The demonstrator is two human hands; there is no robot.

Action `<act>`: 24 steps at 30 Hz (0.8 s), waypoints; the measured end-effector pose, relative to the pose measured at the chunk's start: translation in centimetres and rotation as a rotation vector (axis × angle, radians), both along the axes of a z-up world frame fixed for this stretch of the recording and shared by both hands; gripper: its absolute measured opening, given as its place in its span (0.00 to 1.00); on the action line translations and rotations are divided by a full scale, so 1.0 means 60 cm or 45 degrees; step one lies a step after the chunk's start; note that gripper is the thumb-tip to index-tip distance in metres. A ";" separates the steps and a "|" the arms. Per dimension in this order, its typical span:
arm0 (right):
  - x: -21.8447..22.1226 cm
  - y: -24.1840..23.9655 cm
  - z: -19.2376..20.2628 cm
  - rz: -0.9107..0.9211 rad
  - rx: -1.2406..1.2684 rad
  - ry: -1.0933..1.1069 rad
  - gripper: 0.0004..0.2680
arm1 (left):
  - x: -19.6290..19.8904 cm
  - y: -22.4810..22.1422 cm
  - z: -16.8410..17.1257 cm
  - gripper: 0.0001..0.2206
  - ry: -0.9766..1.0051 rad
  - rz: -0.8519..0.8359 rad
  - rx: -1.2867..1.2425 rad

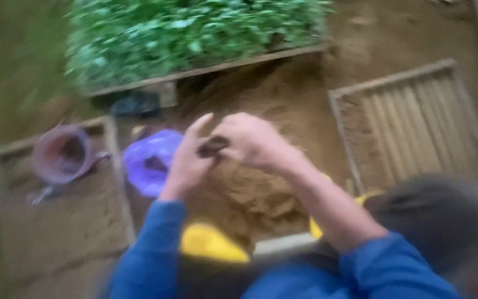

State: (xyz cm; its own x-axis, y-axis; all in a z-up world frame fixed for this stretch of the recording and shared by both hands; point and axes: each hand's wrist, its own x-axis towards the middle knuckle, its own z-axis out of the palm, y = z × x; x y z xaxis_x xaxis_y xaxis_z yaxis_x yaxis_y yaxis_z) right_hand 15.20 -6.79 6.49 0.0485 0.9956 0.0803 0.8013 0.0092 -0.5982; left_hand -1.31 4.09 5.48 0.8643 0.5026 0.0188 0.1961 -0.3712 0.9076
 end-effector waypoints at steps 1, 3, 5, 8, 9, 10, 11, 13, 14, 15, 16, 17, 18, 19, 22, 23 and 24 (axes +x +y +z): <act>-0.003 -0.005 0.002 -0.052 -0.012 -0.008 0.11 | -0.003 0.005 -0.012 0.39 -0.008 -0.052 -0.012; -0.008 -0.005 0.008 -0.015 -0.034 -0.170 0.13 | -0.012 0.020 -0.033 0.43 0.147 0.028 0.007; -0.002 -0.004 0.018 -0.046 -0.067 -0.210 0.13 | -0.005 0.009 -0.046 0.45 0.164 0.041 -0.048; 0.029 0.008 0.036 -0.086 -0.030 -0.261 0.13 | 0.005 0.003 -0.042 0.46 0.156 0.022 -0.243; 0.044 0.013 0.042 -0.103 0.040 -0.274 0.12 | 0.009 0.002 -0.036 0.45 0.131 -0.018 -0.384; 0.075 0.022 0.052 -0.128 0.033 -0.274 0.12 | 0.002 0.009 -0.046 0.45 0.137 -0.044 -0.387; 0.107 0.030 0.061 -0.143 0.183 -0.316 0.10 | -0.004 0.016 -0.057 0.43 0.253 0.023 -0.260; 0.178 0.028 0.084 -0.190 0.315 -0.348 0.08 | -0.010 0.019 -0.066 0.42 0.384 0.055 -0.138; 0.219 0.019 0.100 -0.200 0.333 -0.353 0.06 | -0.008 0.016 -0.063 0.41 0.458 0.161 -0.233; 0.261 0.009 0.115 -0.210 0.351 -0.358 0.04 | -0.005 0.014 -0.060 0.41 0.534 0.268 -0.328; 0.304 -0.021 0.116 -0.237 0.337 -0.351 0.04 | -0.003 0.009 -0.053 0.41 0.550 0.241 -0.331; 0.347 -0.053 0.117 -0.157 0.204 -0.405 0.09 | 0.000 0.006 -0.046 0.40 0.601 0.262 -0.300; 0.394 -0.082 0.117 -0.067 0.079 -0.455 0.14 | 0.006 0.002 -0.038 0.39 0.649 0.295 -0.265; 0.423 -0.135 0.096 -0.083 0.072 -0.445 0.14 | 0.008 0.002 -0.045 0.39 0.662 0.279 -0.264; 0.481 -0.289 0.036 -0.380 -0.366 -0.728 0.16 | 0.006 -0.003 -0.054 0.39 0.663 0.253 -0.170; 0.493 -0.344 0.011 -0.452 -0.428 -0.774 0.11 | 0.011 -0.010 -0.051 0.38 0.701 0.249 -0.178; 0.503 -0.400 -0.012 -0.527 -0.493 -0.821 0.07 | 0.018 -0.015 -0.047 0.38 0.739 0.241 -0.186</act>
State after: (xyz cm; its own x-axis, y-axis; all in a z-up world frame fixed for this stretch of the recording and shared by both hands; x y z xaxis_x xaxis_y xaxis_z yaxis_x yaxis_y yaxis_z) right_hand 45.36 -30.81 5.75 0.4759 0.8706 -0.1251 0.8795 -0.4700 0.0747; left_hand -0.26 3.18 2.64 0.6091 0.6096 -0.5074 0.7222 -0.1618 0.6725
